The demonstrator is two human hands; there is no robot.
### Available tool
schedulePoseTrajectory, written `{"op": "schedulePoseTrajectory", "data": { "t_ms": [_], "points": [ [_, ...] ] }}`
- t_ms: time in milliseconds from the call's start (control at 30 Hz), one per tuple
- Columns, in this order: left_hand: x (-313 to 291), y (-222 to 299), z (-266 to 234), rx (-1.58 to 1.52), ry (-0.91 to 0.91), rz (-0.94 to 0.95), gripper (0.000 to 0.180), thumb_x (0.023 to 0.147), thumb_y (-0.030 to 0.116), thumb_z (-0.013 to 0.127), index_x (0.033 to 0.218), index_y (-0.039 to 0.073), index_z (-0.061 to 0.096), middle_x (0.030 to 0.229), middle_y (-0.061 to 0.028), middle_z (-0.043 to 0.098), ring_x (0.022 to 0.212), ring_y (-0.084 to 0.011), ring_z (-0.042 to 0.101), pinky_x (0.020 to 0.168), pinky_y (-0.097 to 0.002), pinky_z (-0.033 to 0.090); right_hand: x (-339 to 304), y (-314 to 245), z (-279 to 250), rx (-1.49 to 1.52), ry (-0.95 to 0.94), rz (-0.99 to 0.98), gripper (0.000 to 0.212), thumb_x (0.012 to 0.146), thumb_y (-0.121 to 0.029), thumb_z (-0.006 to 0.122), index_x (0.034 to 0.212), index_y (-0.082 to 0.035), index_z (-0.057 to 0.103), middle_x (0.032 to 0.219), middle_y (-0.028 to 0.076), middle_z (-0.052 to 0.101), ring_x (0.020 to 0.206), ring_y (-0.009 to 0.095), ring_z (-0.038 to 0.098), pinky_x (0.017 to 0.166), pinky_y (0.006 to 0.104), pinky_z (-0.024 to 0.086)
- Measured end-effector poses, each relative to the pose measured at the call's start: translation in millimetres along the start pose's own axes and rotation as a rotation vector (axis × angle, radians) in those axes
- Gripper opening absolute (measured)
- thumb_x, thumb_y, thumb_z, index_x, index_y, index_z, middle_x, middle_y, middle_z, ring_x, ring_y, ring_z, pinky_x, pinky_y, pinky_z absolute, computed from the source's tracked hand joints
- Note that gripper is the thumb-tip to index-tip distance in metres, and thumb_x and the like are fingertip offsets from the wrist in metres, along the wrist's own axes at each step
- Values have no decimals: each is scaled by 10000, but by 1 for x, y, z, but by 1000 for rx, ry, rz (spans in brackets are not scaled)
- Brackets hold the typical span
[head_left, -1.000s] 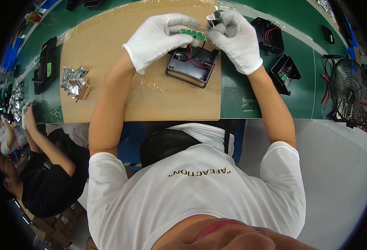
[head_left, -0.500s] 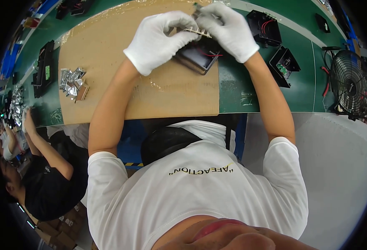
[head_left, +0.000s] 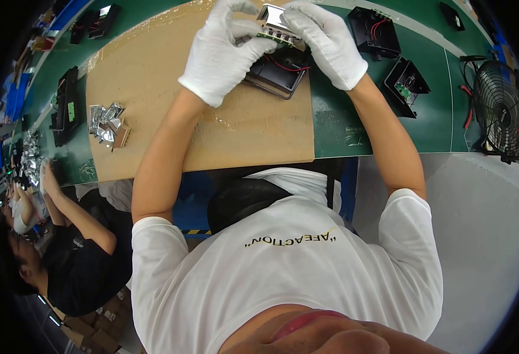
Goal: Manually assembling electronic components and circuit boards into plastic housings at a factory workstation.
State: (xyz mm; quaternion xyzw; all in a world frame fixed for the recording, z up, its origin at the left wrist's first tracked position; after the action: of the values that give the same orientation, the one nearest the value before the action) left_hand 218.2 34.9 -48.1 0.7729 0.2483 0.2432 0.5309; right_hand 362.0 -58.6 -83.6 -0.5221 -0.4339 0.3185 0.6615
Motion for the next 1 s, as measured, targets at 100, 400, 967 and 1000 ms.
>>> {"op": "schedulePoseTrajectory", "data": {
  "t_ms": [100, 400, 967, 1000],
  "points": [
    [-1, 3, 0, 12, 12, -31, 604, 812, -122, 711, 1364, 43, 529, 961, -84, 705, 808, -142, 681, 726, -243, 544, -3, -5, 3, 8, -35, 33, 209, 1053, -135, 561, 1166, 9, 662, 1038, 72, 699, 895, 165, 601, 842, 282, 491],
    [4, -28, 4, -381, -24, -123, 631, 853, -127, 685, 1452, -14, 519, 1097, -127, 730, 890, -149, 687, 782, -228, 551, -11, -35, 15, 10, -9, 84, 208, 1019, -129, 596, 1141, 8, 695, 1134, 115, 698, 928, 209, 628, 887, 295, 498],
    [12, -49, -2, -185, 246, -92, 492, 848, -133, 669, 1331, -62, 604, 1151, -123, 702, 932, -145, 654, 834, -232, 534, 3, 8, -9, 164, -170, 93, 180, 884, -71, 678, 1022, 13, 759, 1186, 140, 677, 1067, 258, 623, 977, 324, 483],
    [12, -52, -2, -146, 265, -51, 491, 839, -134, 670, 1321, -56, 614, 1128, -116, 699, 915, -149, 649, 823, -239, 533, 2, 9, -9, 130, -139, 121, 174, 873, -62, 686, 1010, 12, 762, 1180, 140, 678, 1063, 256, 624, 973, 321, 484]
  ]
}}
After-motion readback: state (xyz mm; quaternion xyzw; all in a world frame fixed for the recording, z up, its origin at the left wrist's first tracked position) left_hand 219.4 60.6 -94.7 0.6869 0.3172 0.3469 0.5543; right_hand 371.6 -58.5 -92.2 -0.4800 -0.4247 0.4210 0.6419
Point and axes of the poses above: each hand's wrist, its own x-axis towards the middle knuckle, its own z-axis out of the palm, y = z × x, the point moved 5 cm from there along x, towards the middle knuckle
